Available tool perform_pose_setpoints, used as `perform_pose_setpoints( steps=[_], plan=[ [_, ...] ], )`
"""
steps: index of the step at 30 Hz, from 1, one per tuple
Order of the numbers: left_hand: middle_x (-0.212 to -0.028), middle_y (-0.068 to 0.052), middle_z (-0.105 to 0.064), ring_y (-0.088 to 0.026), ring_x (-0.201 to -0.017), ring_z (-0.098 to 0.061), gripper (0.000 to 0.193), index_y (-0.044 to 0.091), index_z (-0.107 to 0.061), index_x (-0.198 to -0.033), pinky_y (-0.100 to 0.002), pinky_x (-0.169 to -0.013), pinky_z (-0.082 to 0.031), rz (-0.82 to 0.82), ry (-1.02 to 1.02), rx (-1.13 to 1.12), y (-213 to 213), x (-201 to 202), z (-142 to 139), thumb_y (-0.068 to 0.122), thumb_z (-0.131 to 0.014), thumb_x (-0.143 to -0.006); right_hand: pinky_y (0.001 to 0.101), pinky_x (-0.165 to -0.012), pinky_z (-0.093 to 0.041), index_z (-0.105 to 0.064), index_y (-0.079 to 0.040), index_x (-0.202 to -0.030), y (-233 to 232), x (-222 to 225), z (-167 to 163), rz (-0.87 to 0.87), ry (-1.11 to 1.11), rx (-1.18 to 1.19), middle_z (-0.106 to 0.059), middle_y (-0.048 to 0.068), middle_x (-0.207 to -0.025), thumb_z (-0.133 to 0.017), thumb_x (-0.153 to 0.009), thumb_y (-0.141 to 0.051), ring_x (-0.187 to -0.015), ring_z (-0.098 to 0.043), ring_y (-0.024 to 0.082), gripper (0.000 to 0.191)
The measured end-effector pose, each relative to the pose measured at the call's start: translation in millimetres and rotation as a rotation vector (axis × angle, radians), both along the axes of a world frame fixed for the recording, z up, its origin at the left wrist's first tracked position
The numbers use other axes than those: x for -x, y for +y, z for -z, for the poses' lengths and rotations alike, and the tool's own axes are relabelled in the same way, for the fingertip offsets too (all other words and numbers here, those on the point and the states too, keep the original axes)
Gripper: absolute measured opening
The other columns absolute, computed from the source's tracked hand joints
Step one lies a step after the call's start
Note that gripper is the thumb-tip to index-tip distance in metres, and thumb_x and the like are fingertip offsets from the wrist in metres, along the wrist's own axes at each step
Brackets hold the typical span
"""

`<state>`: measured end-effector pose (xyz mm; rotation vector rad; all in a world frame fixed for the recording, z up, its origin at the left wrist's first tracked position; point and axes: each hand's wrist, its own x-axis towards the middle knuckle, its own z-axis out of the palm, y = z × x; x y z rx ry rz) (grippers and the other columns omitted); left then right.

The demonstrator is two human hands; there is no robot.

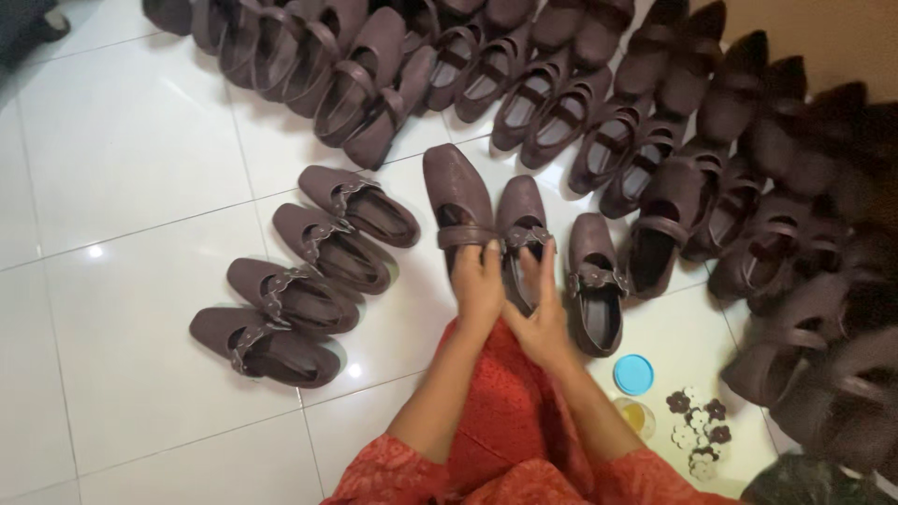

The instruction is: The person sits on the floor and attaches small flower-shaped decorations to the straps of several brown shoes. They pick up each shoe, place the decorations on the strap, and then set the shoe down. The process is repeated for multiple shoes.

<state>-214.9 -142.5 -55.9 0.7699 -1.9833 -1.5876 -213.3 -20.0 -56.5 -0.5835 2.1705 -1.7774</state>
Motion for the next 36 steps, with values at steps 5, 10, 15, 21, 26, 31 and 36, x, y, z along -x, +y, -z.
perform_pose_setpoints(
  steps=[5, 10, 15, 21, 26, 31, 36],
  plan=[
    [-0.123, -0.024, -0.066, -0.035, -0.112, -0.065, 0.039, 0.001, -0.061, -0.129, -0.043, -0.095, -0.051, 0.234, -0.050, -0.164, -11.8, -9.9, -16.8, 0.027, -0.062, -0.099, 0.0349, -0.114, -0.043, 0.003, -0.006, -0.167, -17.2, -8.9, 18.9, 0.170, 0.055, 0.096, -0.057, 0.023, -0.147, -0.068, -0.089, -0.001, -0.133, -0.057, 0.028, 0.106],
    [-0.115, -0.012, -0.078, -0.025, -0.100, -0.072, 0.032, 0.013, -0.077, -0.115, -0.037, -0.090, -0.055, 0.115, -0.326, -0.196, -45.2, -35.5, -21.5, 0.034, -0.061, -0.096, 0.0268, -0.088, -0.055, 0.003, -0.008, -0.166, -0.3, 5.0, 11.4, 0.342, -0.224, 0.014, -0.070, 0.015, -0.126, -0.064, -0.084, -0.001, -0.103, -0.069, 0.017, 0.106],
    [-0.127, -0.013, -0.068, -0.033, -0.126, -0.059, 0.027, 0.005, -0.067, -0.115, -0.045, -0.111, -0.046, -0.245, -0.382, 0.308, -88.1, -26.0, -10.4, 0.023, -0.069, -0.095, 0.0263, -0.076, -0.052, -0.002, -0.010, -0.167, 2.5, 5.8, 10.0, 0.400, -0.299, -0.046, -0.073, 0.015, -0.118, -0.065, -0.084, -0.002, -0.087, -0.064, 0.014, 0.105],
    [-0.149, -0.031, -0.046, -0.062, -0.137, -0.036, 0.076, -0.003, -0.063, -0.128, -0.055, -0.107, -0.035, -0.200, -0.551, 0.553, -106.9, 2.6, 1.0, 0.032, -0.087, -0.066, 0.0236, -0.088, -0.052, -0.005, -0.008, -0.168, 15.5, 13.4, 16.7, 0.446, -0.303, 0.174, -0.069, 0.014, -0.120, -0.063, -0.087, -0.001, -0.098, -0.064, 0.013, 0.100],
    [-0.138, -0.019, -0.061, -0.039, -0.129, -0.056, 0.050, -0.005, -0.070, -0.111, -0.046, -0.111, -0.045, -0.203, -0.411, 0.300, -112.2, 5.7, 2.2, 0.038, -0.081, -0.089, 0.0260, -0.098, -0.047, -0.010, -0.005, -0.170, 37.6, 32.8, 13.2, 0.597, -0.226, 0.213, -0.066, 0.012, -0.127, -0.065, -0.093, -0.006, -0.110, -0.060, 0.014, 0.095],
    [-0.126, -0.015, -0.067, -0.031, -0.117, -0.065, 0.056, -0.002, -0.063, -0.126, -0.046, -0.101, -0.054, -0.477, 0.141, -0.682, -119.0, -25.2, -3.2, 0.033, -0.079, -0.085, 0.0280, -0.097, -0.044, -0.008, -0.004, -0.171, 49.4, 54.9, 21.0, 0.639, -0.263, -0.046, -0.067, 0.013, -0.115, -0.065, -0.098, -0.015, -0.105, -0.056, 0.017, 0.093],
    [-0.134, -0.015, -0.066, -0.034, -0.122, -0.067, 0.062, -0.002, -0.053, -0.139, -0.048, -0.103, -0.053, -0.442, 0.757, -1.325, -120.7, -72.5, -3.2, 0.034, -0.068, -0.091, 0.0296, -0.101, -0.045, -0.006, -0.003, -0.168, 46.2, 46.1, 26.5, 0.586, -0.143, -0.255, -0.069, 0.012, -0.123, -0.062, -0.099, -0.023, -0.110, -0.062, 0.019, 0.091]
  ],
)
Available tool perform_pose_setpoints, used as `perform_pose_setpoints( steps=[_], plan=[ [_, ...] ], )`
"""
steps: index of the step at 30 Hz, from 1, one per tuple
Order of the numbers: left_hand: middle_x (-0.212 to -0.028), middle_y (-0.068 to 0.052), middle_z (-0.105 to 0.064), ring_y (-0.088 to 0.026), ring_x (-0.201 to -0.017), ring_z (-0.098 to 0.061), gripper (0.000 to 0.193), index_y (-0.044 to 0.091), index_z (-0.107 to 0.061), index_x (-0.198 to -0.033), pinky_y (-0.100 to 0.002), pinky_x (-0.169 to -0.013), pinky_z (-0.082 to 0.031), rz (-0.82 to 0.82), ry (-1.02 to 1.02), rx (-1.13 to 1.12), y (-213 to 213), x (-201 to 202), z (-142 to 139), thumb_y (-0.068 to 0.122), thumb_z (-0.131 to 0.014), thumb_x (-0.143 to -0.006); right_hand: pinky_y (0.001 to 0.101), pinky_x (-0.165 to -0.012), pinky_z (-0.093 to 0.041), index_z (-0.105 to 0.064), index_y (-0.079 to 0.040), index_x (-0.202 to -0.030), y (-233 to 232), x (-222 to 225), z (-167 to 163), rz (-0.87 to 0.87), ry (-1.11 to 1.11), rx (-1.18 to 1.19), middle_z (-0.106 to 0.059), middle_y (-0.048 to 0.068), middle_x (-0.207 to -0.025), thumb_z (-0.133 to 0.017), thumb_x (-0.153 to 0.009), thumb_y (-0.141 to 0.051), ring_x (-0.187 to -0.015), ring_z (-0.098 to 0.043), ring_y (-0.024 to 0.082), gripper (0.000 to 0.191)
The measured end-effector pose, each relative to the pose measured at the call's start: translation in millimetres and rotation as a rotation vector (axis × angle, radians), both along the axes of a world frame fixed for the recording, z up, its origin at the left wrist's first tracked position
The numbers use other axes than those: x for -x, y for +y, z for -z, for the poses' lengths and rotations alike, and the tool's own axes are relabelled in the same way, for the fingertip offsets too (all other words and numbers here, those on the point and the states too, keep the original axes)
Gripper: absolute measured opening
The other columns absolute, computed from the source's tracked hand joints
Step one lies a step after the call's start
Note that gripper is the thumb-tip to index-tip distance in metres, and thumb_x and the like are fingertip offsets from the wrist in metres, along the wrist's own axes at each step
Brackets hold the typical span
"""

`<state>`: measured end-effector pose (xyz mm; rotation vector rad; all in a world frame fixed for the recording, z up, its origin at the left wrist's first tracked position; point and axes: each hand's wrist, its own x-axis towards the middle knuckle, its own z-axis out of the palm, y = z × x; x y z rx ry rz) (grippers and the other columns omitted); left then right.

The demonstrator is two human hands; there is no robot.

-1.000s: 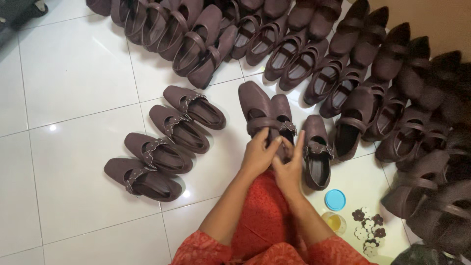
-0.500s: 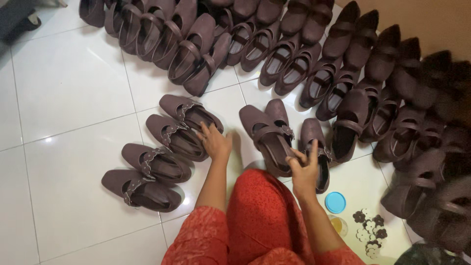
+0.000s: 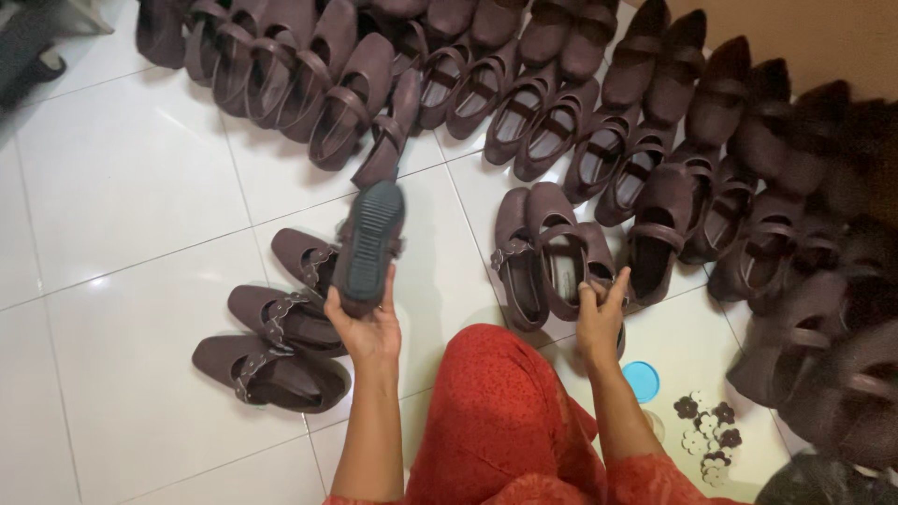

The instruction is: The person sits on the floor and attaches small flower-shaped decorations to the straps of several brown shoes. They pick up each shoe, place the decorations on the strap, and then set the shoe down. The process is repeated for multiple shoes.

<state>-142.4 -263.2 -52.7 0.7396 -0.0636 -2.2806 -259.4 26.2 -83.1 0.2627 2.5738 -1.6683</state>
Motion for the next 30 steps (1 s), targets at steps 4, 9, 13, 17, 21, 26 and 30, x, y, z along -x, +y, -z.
perform_pose_setpoints(
  steps=[4, 9, 13, 17, 21, 26, 30],
  plan=[
    [-0.133, -0.024, -0.065, -0.044, -0.114, -0.069, 0.065, -0.004, -0.054, -0.143, -0.042, -0.090, -0.062, 0.071, 0.142, -0.013, 24.9, -21.3, 12.7, 0.041, -0.060, -0.097, 0.0352, -0.094, -0.047, -0.003, -0.005, -0.166, 1.4, -12.9, -4.7, -0.037, -0.042, -0.132, -0.064, 0.016, -0.131, -0.067, -0.095, -0.026, -0.109, -0.063, 0.026, 0.098],
    [-0.130, -0.030, -0.064, -0.046, -0.107, -0.070, 0.073, -0.005, -0.049, -0.147, -0.038, -0.082, -0.065, 0.217, 0.424, 0.040, 48.1, -16.7, 20.9, 0.044, -0.065, -0.096, 0.0387, -0.097, -0.048, -0.004, -0.005, -0.166, 4.0, -16.6, -7.9, -0.065, 0.006, -0.238, -0.062, 0.018, -0.138, -0.069, -0.094, -0.029, -0.112, -0.065, 0.030, 0.099],
    [-0.130, -0.032, -0.064, -0.044, -0.107, -0.071, 0.079, -0.007, -0.046, -0.151, -0.037, -0.082, -0.065, 0.317, 0.427, 0.084, 63.4, -5.8, 18.4, 0.045, -0.066, -0.096, 0.0406, -0.100, -0.047, -0.005, -0.004, -0.166, 6.8, -20.2, -6.6, -0.101, 0.084, -0.301, -0.059, 0.020, -0.143, -0.070, -0.095, -0.027, -0.119, -0.062, 0.032, 0.099],
    [-0.130, -0.031, -0.064, -0.043, -0.108, -0.071, 0.082, -0.007, -0.044, -0.151, -0.037, -0.082, -0.065, 0.381, 0.452, 0.105, 74.6, 1.6, 16.4, 0.048, -0.065, -0.094, 0.0380, -0.092, -0.052, -0.002, -0.007, -0.164, 7.3, -20.2, -4.7, -0.063, -0.066, -0.144, -0.055, 0.013, -0.148, -0.065, -0.091, -0.027, -0.105, -0.068, 0.030, 0.099],
    [-0.130, -0.028, -0.064, -0.044, -0.111, -0.069, 0.079, -0.007, -0.045, -0.148, -0.038, -0.085, -0.064, 0.390, 0.401, 0.010, 83.3, 3.7, 17.7, 0.049, -0.062, -0.096, 0.0382, -0.098, -0.049, -0.003, -0.005, -0.165, 10.3, -19.3, -1.2, -0.111, 0.028, -0.202, -0.057, 0.015, -0.147, -0.067, -0.094, -0.026, -0.118, -0.064, 0.029, 0.098],
    [-0.132, -0.028, -0.064, -0.045, -0.114, -0.068, 0.078, -0.007, -0.045, -0.148, -0.039, -0.088, -0.064, 0.395, 0.417, 0.006, 84.8, 7.6, 21.7, 0.050, -0.061, -0.098, 0.0382, -0.099, -0.049, -0.004, -0.007, -0.165, 12.6, -20.4, 0.8, -0.091, -0.036, -0.221, -0.057, 0.013, -0.148, -0.066, -0.093, -0.028, -0.118, -0.064, 0.030, 0.097],
    [-0.129, -0.026, -0.065, -0.042, -0.111, -0.071, 0.077, -0.008, -0.047, -0.145, -0.038, -0.086, -0.065, 0.400, 0.318, 0.068, 84.1, 7.8, 27.3, 0.048, -0.062, -0.094, 0.0423, -0.107, -0.043, -0.004, -0.003, -0.166, 11.2, -25.7, 1.5, -0.176, 0.214, -0.286, -0.054, 0.019, -0.151, -0.073, -0.093, -0.025, -0.133, -0.055, 0.036, 0.103]
  ],
)
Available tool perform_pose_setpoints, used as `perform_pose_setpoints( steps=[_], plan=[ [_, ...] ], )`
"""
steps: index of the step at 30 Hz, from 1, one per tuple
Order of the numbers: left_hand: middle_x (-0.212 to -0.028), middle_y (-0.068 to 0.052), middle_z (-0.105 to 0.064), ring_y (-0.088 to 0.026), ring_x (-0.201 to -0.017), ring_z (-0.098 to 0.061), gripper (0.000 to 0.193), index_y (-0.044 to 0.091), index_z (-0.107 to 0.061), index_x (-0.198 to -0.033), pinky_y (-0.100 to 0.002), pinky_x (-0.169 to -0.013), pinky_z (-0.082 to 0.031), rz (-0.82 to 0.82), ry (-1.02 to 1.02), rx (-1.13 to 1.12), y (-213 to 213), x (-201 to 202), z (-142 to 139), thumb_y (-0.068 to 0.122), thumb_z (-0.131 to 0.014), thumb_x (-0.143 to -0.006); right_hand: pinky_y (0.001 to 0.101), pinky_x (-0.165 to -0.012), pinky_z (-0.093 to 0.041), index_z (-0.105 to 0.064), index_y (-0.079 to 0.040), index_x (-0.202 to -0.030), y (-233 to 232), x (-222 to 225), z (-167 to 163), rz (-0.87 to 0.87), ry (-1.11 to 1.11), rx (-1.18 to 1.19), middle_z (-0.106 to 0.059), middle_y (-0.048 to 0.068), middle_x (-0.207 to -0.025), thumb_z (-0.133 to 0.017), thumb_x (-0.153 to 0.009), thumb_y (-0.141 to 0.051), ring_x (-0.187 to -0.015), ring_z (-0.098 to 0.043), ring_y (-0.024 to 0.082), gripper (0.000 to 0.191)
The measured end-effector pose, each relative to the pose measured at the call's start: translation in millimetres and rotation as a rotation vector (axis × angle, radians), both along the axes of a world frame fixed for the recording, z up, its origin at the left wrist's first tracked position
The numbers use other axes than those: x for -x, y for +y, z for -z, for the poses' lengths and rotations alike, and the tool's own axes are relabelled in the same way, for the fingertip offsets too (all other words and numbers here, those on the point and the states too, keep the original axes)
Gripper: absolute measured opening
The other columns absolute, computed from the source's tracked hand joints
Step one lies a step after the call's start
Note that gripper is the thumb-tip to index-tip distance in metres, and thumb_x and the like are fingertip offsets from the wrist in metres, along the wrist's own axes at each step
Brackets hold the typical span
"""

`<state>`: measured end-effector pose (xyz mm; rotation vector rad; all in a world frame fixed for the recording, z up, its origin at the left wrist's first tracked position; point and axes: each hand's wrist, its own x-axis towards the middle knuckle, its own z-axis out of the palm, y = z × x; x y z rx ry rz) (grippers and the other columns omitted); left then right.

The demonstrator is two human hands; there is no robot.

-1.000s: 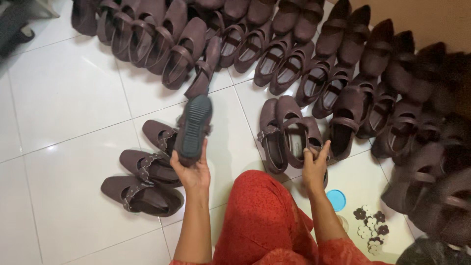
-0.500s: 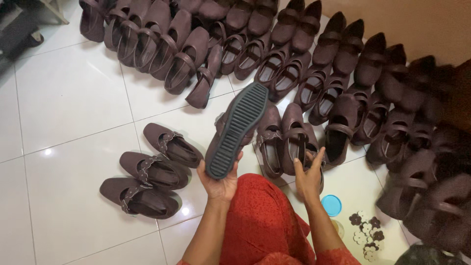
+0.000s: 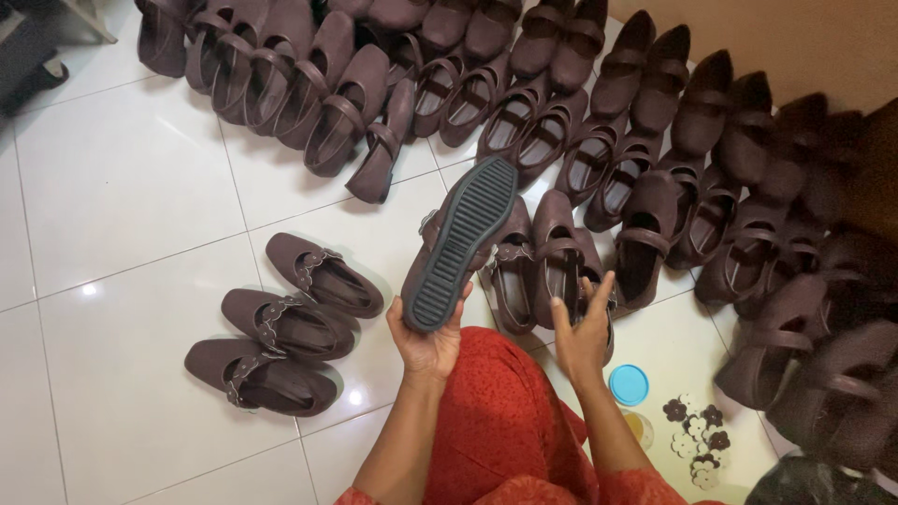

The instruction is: The person sits on the floor and attaches small flower-shaped decorations to the straps of several brown shoes. They pick up each shoe, place the decorations on the strap, and then set the shoe down. The process is repeated for multiple shoes.

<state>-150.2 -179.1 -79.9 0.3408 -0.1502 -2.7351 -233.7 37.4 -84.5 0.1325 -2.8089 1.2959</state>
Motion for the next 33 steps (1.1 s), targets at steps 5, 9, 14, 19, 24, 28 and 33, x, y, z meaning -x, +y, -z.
perform_pose_setpoints(
  steps=[5, 9, 14, 19, 24, 28, 33],
  plan=[
    [-0.117, -0.022, -0.069, -0.032, -0.097, -0.071, 0.059, -0.014, -0.060, -0.130, -0.042, -0.081, -0.061, -0.061, -0.220, 0.446, 0.5, 4.0, 0.9, 0.033, -0.078, -0.097, 0.0461, -0.112, -0.040, -0.006, -0.002, -0.163, -5.5, -3.0, 0.4, -0.143, 0.068, -0.128, -0.057, 0.020, -0.145, -0.085, -0.079, -0.018, -0.134, -0.052, 0.038, 0.116],
    [-0.109, -0.017, -0.076, -0.029, -0.093, -0.073, 0.044, -0.004, -0.074, -0.106, -0.037, -0.084, -0.059, 0.002, -0.701, 1.436, 7.9, 19.3, -12.5, 0.029, -0.084, -0.079, 0.0478, -0.113, -0.040, -0.018, -0.003, -0.162, -7.3, -2.0, 0.8, -0.192, 0.070, -0.155, -0.061, 0.019, -0.138, -0.083, -0.077, -0.012, -0.132, -0.053, 0.039, 0.108],
    [-0.134, -0.015, -0.068, -0.034, -0.098, -0.071, 0.041, -0.005, -0.068, -0.078, -0.043, -0.087, -0.057, -0.066, -0.777, 2.062, 18.6, 52.2, -17.9, 0.031, -0.086, -0.082, 0.0554, -0.113, -0.035, -0.027, 0.001, -0.157, 2.3, 2.3, 3.1, -0.389, 0.275, -0.222, -0.059, 0.028, -0.135, -0.083, -0.074, -0.005, -0.129, -0.053, 0.041, 0.100],
    [-0.139, -0.013, -0.066, -0.042, -0.115, -0.065, 0.036, -0.002, -0.067, -0.075, -0.047, -0.106, -0.051, -0.129, -0.759, 2.226, 23.9, 70.9, -5.1, 0.029, -0.084, -0.082, 0.0587, -0.116, -0.038, -0.035, 0.000, -0.157, 29.0, -7.4, 4.3, -0.283, 0.413, -0.228, -0.067, 0.014, -0.102, -0.079, -0.082, -0.004, -0.101, -0.063, 0.032, 0.087],
    [-0.148, -0.018, -0.054, -0.053, -0.133, -0.048, 0.041, -0.002, -0.072, -0.093, -0.050, -0.107, -0.046, 0.204, -0.835, 2.271, 23.7, 72.9, -1.9, 0.034, -0.085, -0.079, 0.0578, -0.117, -0.042, -0.037, 0.000, -0.158, 80.1, 3.0, -10.7, -0.038, 0.550, -0.345, -0.060, 0.012, -0.087, -0.082, -0.087, -0.007, -0.083, -0.059, 0.031, 0.084],
    [-0.151, -0.023, -0.047, -0.058, -0.135, -0.039, 0.060, -0.001, -0.070, -0.114, -0.058, -0.109, -0.037, 0.149, -1.016, 2.366, 35.4, 70.8, -16.5, 0.035, -0.087, -0.069, 0.0571, -0.118, -0.042, -0.034, -0.001, -0.162, 121.0, 9.9, -28.0, 0.050, 0.595, -0.381, -0.062, 0.014, -0.096, -0.082, -0.090, -0.007, -0.089, -0.059, 0.031, 0.087],
    [-0.154, -0.017, -0.052, -0.039, -0.146, -0.046, 0.049, 0.006, -0.063, -0.128, -0.047, -0.119, -0.040, 0.365, -0.442, 2.099, 137.9, 99.3, -32.6, 0.032, -0.077, -0.089, 0.0511, -0.108, -0.049, -0.032, -0.001, -0.161, 147.4, -2.4, -36.5, 0.145, 0.625, -0.436, -0.062, 0.021, -0.109, -0.084, -0.087, -0.005, -0.094, -0.064, 0.032, 0.090]
  ],
)
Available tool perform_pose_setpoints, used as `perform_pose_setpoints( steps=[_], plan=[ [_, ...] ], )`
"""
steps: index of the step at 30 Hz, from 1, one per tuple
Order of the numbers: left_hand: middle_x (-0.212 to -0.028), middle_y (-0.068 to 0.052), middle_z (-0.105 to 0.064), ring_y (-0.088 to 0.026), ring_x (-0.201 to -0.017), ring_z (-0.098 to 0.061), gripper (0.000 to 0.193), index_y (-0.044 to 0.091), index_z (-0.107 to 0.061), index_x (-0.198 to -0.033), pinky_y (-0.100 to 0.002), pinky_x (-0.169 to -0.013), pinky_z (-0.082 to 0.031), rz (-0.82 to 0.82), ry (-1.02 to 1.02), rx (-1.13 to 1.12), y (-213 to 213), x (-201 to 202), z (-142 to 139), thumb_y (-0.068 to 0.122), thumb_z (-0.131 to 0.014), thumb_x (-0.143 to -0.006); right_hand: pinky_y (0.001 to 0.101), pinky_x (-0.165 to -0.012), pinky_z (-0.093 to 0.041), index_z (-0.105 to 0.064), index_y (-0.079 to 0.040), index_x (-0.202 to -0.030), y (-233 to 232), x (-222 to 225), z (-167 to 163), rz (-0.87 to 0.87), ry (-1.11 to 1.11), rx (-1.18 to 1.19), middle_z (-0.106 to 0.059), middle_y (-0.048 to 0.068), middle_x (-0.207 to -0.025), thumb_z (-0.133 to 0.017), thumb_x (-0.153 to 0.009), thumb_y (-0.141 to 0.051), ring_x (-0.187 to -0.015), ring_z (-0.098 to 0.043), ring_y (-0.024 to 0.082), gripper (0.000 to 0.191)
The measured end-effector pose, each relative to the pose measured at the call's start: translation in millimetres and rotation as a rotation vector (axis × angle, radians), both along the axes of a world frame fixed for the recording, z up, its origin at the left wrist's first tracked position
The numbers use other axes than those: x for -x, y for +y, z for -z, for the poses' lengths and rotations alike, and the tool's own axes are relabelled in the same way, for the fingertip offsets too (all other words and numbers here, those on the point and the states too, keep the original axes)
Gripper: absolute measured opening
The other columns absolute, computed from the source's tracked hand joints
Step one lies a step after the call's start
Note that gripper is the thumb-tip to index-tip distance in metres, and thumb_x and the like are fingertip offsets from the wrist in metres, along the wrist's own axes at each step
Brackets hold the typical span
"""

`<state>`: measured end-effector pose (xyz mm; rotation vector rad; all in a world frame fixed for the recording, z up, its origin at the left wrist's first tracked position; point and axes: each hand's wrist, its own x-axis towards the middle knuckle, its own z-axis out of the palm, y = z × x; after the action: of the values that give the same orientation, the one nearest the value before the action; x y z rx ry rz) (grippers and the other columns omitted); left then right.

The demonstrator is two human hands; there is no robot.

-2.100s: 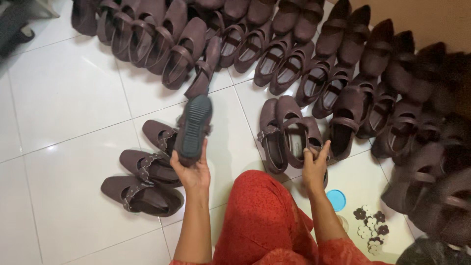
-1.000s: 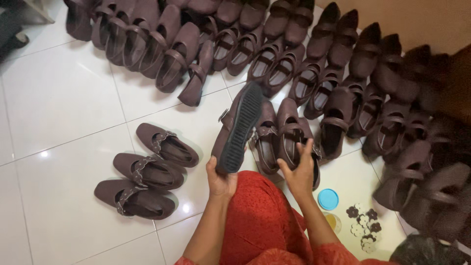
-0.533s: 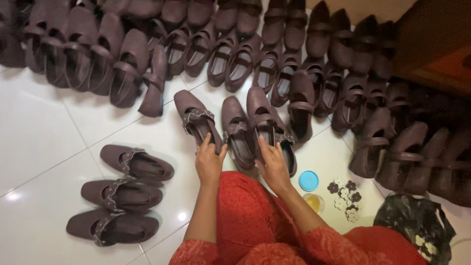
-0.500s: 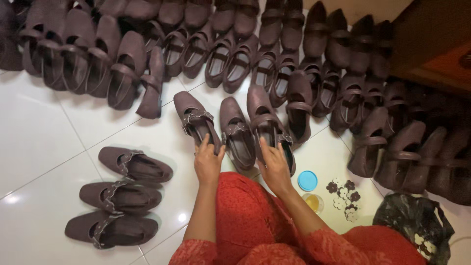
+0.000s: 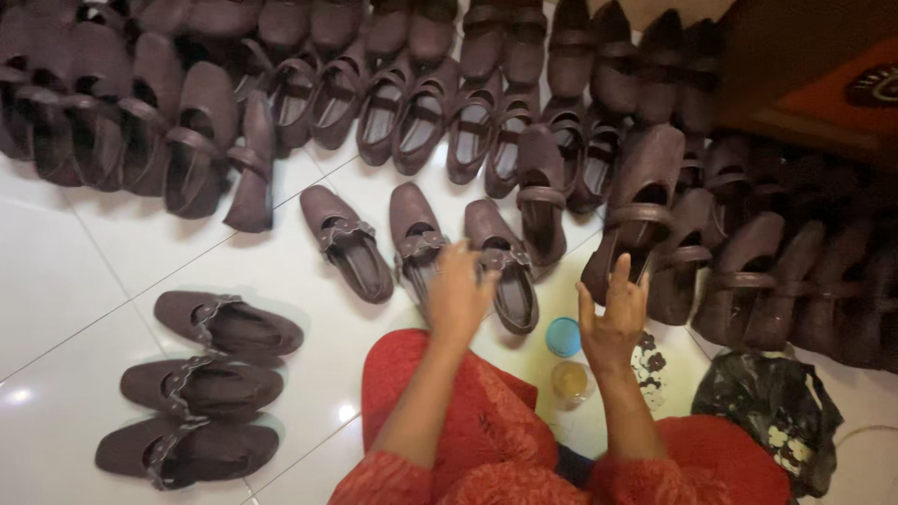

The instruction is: The person sits on the floor and attaches small flower-shaped decorations to the straps of several brown shoes. They pick up each shoe, place the decorations on the strap, and then set the shoe down. The process is repeated for multiple shoes.

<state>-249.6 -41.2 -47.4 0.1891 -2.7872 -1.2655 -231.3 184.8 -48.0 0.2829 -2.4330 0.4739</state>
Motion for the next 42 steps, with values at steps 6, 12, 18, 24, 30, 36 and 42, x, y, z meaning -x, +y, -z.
perform_pose_setpoints(
  steps=[6, 12, 18, 24, 30, 36, 42],
  plan=[
    [-0.154, -0.026, -0.043, -0.048, -0.145, -0.033, 0.064, -0.005, -0.063, -0.126, -0.052, -0.111, -0.034, 0.131, 0.069, 0.014, 102.3, 56.7, -10.3, 0.028, -0.082, -0.075, 0.0377, -0.083, -0.057, -0.031, 0.001, -0.161, 25.2, -22.5, -4.1, 0.085, -0.084, 0.297, -0.066, 0.019, -0.113, -0.085, -0.086, -0.006, -0.098, -0.067, 0.029, 0.093],
    [-0.144, -0.025, -0.055, -0.045, -0.147, -0.036, 0.043, -0.003, -0.068, -0.114, -0.052, -0.124, -0.025, 0.048, 0.071, 0.113, 145.4, 88.6, -2.1, 0.032, -0.072, -0.089, 0.0345, -0.074, -0.059, -0.028, -0.002, -0.163, 60.0, -35.3, -0.7, 0.114, -0.101, 0.340, -0.063, 0.020, -0.115, -0.083, -0.086, -0.003, -0.092, -0.068, 0.026, 0.094],
    [-0.123, -0.019, -0.067, -0.034, -0.116, -0.065, 0.041, -0.002, -0.063, -0.123, -0.046, -0.105, -0.051, -0.132, -0.003, -1.309, 105.8, 98.7, 4.7, 0.026, -0.056, -0.093, 0.0285, -0.064, -0.062, -0.021, -0.004, -0.164, 70.2, -43.3, 0.7, 0.125, -0.249, 0.573, -0.062, 0.022, -0.121, -0.078, -0.088, 0.001, -0.083, -0.071, 0.018, 0.095],
    [-0.132, -0.019, -0.066, -0.032, -0.117, -0.066, 0.071, -0.004, -0.049, -0.145, -0.044, -0.101, -0.054, -0.095, -0.064, -2.094, 33.5, 40.1, -5.5, 0.041, -0.049, -0.090, 0.0326, -0.085, -0.057, -0.005, -0.008, -0.170, 47.6, -44.1, -9.4, 0.022, -0.335, 0.851, -0.070, 0.017, -0.119, -0.076, -0.088, 0.004, -0.098, -0.069, 0.020, 0.109],
    [-0.137, -0.017, -0.065, -0.029, -0.121, -0.066, 0.073, -0.001, -0.045, -0.152, -0.040, -0.105, -0.053, 0.009, 0.047, -2.070, -11.3, -2.8, 3.8, 0.041, -0.046, -0.092, 0.0358, -0.096, -0.057, 0.008, -0.014, -0.176, 27.7, -40.0, -16.1, -0.426, -0.455, 1.544, -0.065, 0.017, -0.127, -0.071, -0.094, 0.006, -0.110, -0.067, 0.021, 0.115],
    [-0.133, -0.020, -0.066, -0.029, -0.115, -0.069, 0.072, -0.005, -0.048, -0.149, -0.040, -0.102, -0.055, -0.077, 0.053, -2.041, -39.8, -28.6, 24.9, 0.043, -0.048, -0.096, 0.0457, -0.110, -0.049, 0.011, -0.017, -0.173, -3.6, -38.5, -19.8, -0.597, -0.619, 1.883, -0.058, 0.021, -0.143, -0.068, -0.097, -0.004, -0.123, -0.064, 0.026, 0.111],
    [-0.125, -0.020, -0.070, -0.030, -0.109, -0.071, 0.066, -0.005, -0.055, -0.139, -0.040, -0.096, -0.058, -0.136, 0.051, -2.054, -58.7, -38.0, 21.2, 0.040, -0.051, -0.091, 0.0493, -0.114, -0.044, 0.005, -0.019, -0.173, -32.6, -36.1, -25.0, -0.573, -0.693, 1.915, -0.052, 0.021, -0.152, -0.069, -0.097, -0.014, -0.130, -0.060, 0.030, 0.106]
  ],
)
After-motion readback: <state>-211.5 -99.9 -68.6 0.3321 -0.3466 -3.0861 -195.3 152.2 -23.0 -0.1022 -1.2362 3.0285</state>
